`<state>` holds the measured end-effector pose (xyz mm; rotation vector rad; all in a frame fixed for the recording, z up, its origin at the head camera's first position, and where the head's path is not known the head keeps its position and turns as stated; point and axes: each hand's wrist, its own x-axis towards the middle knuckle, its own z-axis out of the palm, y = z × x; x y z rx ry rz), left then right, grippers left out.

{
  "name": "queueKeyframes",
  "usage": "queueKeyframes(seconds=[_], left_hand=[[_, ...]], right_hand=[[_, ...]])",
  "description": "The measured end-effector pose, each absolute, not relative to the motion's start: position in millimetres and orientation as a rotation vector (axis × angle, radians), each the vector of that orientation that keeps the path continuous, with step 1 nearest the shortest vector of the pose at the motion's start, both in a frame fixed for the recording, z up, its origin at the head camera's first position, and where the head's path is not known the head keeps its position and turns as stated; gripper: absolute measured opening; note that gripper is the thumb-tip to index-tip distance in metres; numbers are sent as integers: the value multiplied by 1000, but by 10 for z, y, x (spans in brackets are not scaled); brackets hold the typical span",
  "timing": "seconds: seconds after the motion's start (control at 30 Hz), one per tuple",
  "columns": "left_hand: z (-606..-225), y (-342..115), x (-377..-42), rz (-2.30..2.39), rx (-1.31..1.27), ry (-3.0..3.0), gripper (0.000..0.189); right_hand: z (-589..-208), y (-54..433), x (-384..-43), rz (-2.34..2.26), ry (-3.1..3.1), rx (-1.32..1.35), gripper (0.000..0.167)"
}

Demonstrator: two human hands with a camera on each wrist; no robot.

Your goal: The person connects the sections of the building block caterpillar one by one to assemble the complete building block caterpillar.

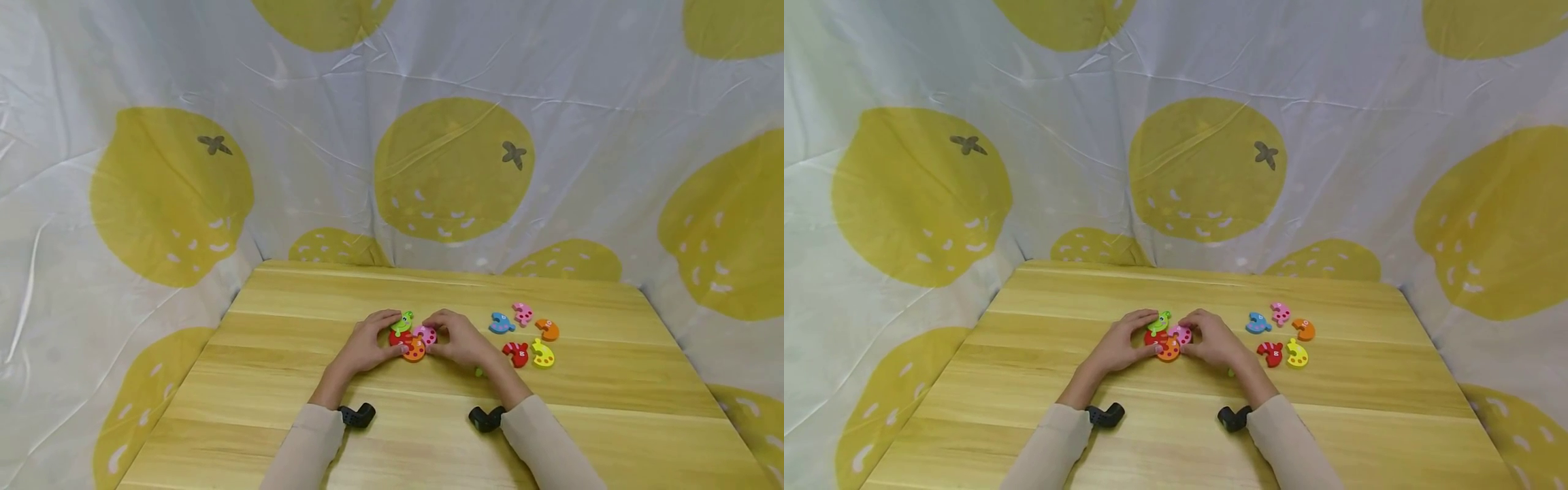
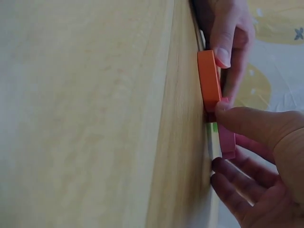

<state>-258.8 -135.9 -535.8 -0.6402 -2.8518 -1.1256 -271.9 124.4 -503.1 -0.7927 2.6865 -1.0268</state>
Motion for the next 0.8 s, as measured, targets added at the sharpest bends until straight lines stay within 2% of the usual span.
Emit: queueKeyframes(seconds=[0.8], left_hand=[[-5315, -1355, -2578, -1125, -648, -2873, 72]], right_hand=[[-5093, 1248, -2686, -961, 2692, -802, 45]])
